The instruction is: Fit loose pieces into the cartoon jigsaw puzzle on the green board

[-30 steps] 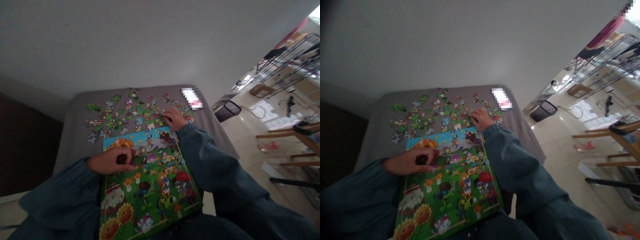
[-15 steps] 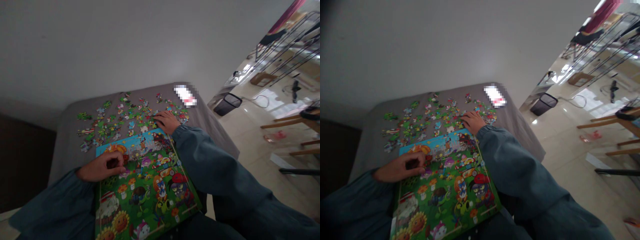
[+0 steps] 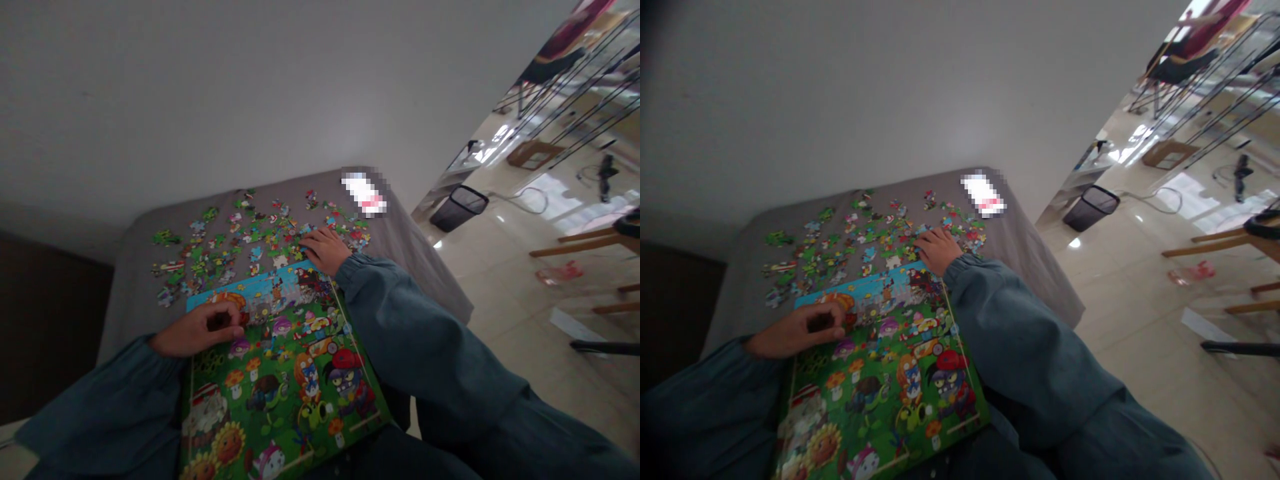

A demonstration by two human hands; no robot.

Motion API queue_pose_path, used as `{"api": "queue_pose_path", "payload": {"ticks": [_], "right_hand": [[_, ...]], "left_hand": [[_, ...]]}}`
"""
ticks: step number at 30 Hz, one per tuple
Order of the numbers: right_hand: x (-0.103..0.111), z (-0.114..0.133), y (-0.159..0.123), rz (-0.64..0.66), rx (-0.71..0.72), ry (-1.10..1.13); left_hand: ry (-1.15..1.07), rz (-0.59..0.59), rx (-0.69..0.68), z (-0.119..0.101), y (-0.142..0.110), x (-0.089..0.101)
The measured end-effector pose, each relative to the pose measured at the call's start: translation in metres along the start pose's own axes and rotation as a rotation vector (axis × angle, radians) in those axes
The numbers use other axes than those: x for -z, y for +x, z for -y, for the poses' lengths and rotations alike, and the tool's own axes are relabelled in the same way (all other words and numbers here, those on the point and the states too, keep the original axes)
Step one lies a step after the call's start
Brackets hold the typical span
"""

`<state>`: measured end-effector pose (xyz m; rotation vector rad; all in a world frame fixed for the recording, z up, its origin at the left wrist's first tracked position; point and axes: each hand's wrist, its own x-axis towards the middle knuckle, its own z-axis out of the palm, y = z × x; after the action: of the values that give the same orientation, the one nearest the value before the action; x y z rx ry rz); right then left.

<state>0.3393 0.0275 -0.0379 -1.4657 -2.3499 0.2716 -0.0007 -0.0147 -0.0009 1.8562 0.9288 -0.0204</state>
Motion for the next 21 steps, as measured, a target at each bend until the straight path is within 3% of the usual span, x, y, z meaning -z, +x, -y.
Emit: {"api": "queue_pose_path", "payload": {"ticks": [6, 11, 16, 18, 21], "right_hand": [[0.017, -0.02, 0.001, -0.048, -0.018, 0.057], [0.052, -0.076, -0.008, -0.296, -0.331, 0.096], [0.071, -0.117, -0.026, -0.349, -0.514, 0.062], [0.073, -0.122, -0.03, -0.344, -0.548, 0.061], [0.075, -0.123, -0.031, -0.33, -0.569, 0.066]], "left_hand": [[0.007, -0.063, 0.029, 0.004, -0.007, 0.009], [-0.001, -0.118, 0.056, 0.009, -0.016, 0.015], [-0.029, -0.2, 0.162, 0.01, -0.019, 0.014], [-0.047, -0.27, 0.166, 0.012, -0.02, 0.015], [-0.078, -0.493, 0.139, 0.02, -0.024, 0.017]]}}
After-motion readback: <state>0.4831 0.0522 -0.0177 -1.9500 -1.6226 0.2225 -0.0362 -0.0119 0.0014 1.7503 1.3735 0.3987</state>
